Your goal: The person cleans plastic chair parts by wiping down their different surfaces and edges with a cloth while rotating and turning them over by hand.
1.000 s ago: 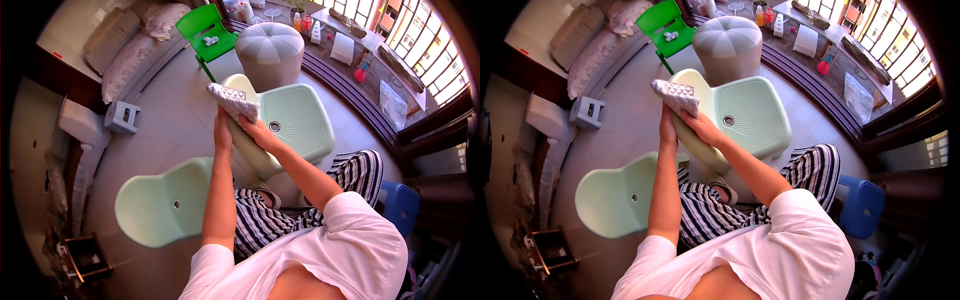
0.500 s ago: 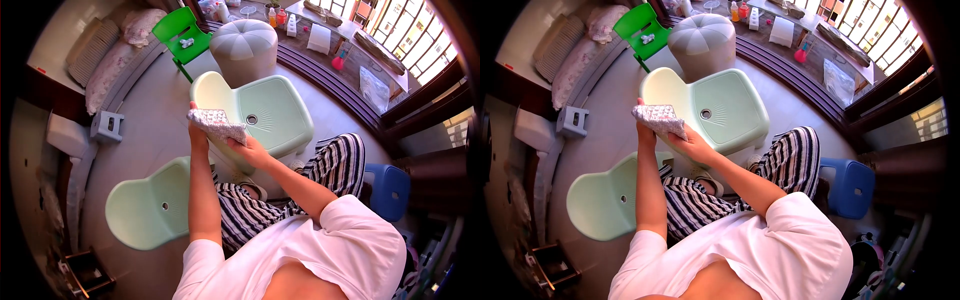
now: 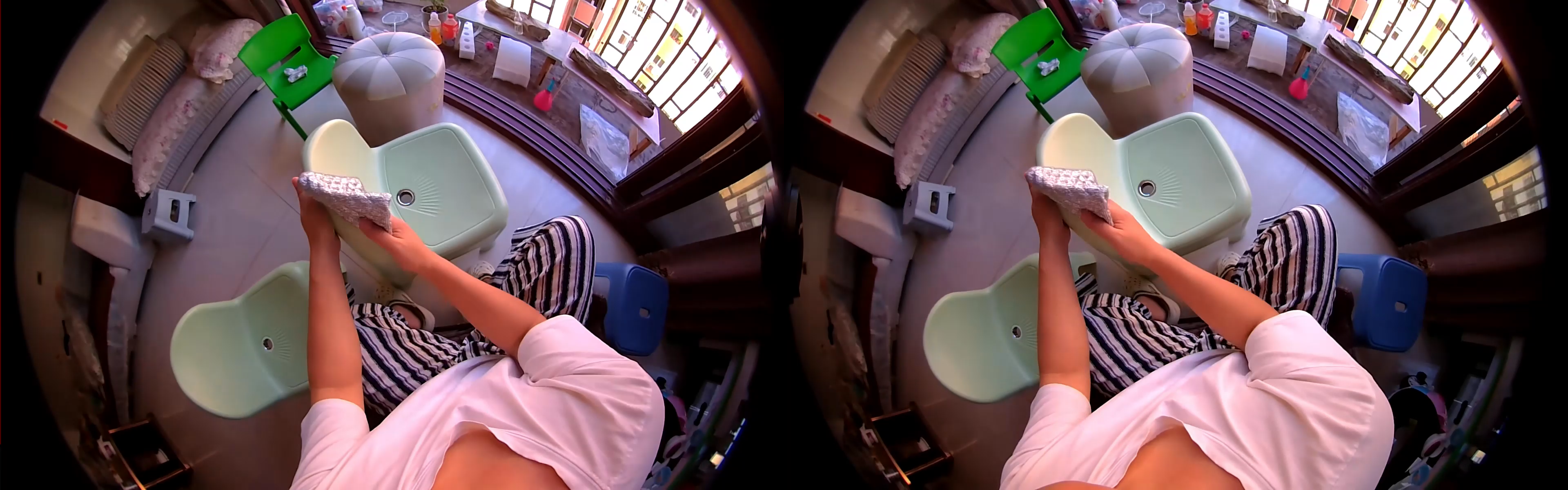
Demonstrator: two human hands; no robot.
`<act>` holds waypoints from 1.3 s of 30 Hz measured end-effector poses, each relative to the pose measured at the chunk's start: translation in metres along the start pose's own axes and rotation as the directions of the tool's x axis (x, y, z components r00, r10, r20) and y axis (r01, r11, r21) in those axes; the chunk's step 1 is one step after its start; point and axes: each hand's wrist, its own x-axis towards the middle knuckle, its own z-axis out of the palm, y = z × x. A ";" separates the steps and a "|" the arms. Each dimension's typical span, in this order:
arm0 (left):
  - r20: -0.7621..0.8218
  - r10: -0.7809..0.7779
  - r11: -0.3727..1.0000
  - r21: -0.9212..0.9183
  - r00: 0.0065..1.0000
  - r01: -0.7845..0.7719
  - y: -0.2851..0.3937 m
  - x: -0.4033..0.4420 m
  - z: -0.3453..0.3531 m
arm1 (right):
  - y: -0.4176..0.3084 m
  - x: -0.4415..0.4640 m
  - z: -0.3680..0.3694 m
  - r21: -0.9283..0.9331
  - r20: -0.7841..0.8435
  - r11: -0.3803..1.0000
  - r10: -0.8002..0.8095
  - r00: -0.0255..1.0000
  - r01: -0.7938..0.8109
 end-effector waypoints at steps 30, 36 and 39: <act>-0.091 0.061 0.991 0.123 0.994 -0.050 0.007 -0.012 0.012 | 0.078 0.041 -0.042 -0.135 -0.108 0.831 0.529 0.841 -0.540; -0.036 0.051 0.999 0.010 0.998 -0.051 0.017 -0.013 0.015 | 0.020 0.038 -0.011 0.021 0.086 0.995 0.095 0.992 -0.097; -0.024 0.099 0.995 0.023 0.995 -0.098 0.012 -0.007 0.012 | 0.026 0.096 0.004 -0.267 0.211 0.842 -0.423 0.881 0.469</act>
